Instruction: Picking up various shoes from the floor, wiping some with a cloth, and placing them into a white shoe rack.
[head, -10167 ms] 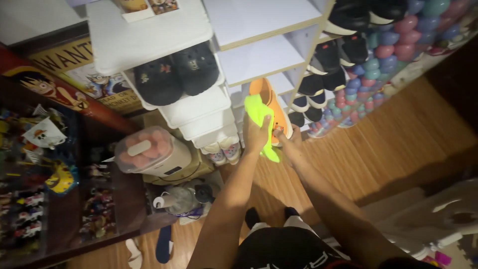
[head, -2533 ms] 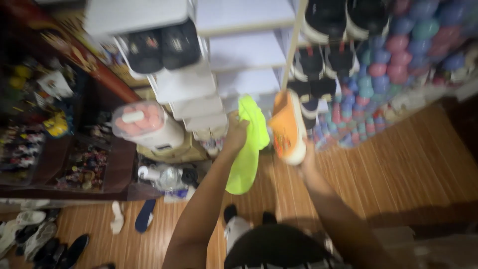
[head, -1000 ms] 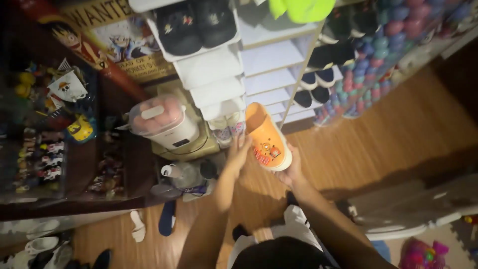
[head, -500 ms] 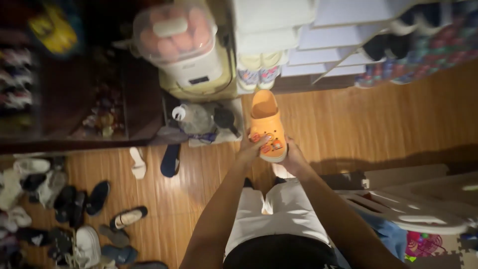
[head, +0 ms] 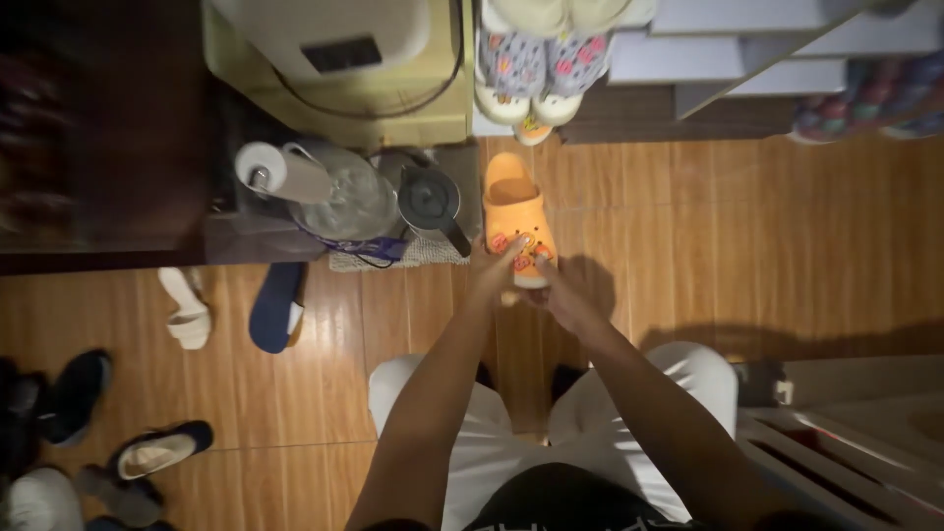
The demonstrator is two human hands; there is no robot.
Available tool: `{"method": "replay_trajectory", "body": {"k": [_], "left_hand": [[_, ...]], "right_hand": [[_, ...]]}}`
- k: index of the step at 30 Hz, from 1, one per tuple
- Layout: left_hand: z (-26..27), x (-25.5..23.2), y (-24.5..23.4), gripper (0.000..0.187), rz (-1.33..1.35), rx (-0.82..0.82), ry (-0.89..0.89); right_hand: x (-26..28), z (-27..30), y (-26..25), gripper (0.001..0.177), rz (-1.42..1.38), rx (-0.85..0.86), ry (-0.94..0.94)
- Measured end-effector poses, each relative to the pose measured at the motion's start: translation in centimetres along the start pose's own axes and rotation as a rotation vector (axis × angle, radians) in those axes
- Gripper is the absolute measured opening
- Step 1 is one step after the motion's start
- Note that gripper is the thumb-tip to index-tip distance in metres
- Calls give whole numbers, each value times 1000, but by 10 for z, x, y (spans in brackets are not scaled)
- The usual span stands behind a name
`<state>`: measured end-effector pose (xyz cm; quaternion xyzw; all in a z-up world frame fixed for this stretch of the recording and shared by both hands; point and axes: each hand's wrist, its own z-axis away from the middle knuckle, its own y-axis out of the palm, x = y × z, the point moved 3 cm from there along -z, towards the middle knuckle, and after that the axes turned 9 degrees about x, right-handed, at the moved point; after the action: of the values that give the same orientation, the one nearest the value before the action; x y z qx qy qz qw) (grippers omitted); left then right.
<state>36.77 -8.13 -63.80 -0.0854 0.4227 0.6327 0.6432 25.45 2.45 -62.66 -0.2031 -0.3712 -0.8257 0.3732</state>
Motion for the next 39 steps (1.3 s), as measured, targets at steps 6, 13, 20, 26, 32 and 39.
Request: {"method": "replay_trajectory", "body": {"k": [6, 13, 20, 26, 32, 39], "left_hand": [[-111, 77, -55, 92, -851, -193, 636], [-56, 27, -9, 72, -800, 22, 616], [-41, -20, 12, 61, -631, 158, 559], [-19, -44, 5, 49, -661, 121, 616], [-28, -32, -8, 49, -586, 106, 498], [-51, -27, -18, 52, -491, 120, 457]], "right_hand": [[-71, -131, -82, 44, -73, -48, -60], [-69, -210, -101, 44, -189, 159, -152], [-58, -294, -120, 51, 139, -70, -42], [-18, -299, -75, 47, 14, -23, 33], [-31, -373, -114, 40, -123, 8, -138], [-12, -397, -108, 45, -259, -100, -181]]}}
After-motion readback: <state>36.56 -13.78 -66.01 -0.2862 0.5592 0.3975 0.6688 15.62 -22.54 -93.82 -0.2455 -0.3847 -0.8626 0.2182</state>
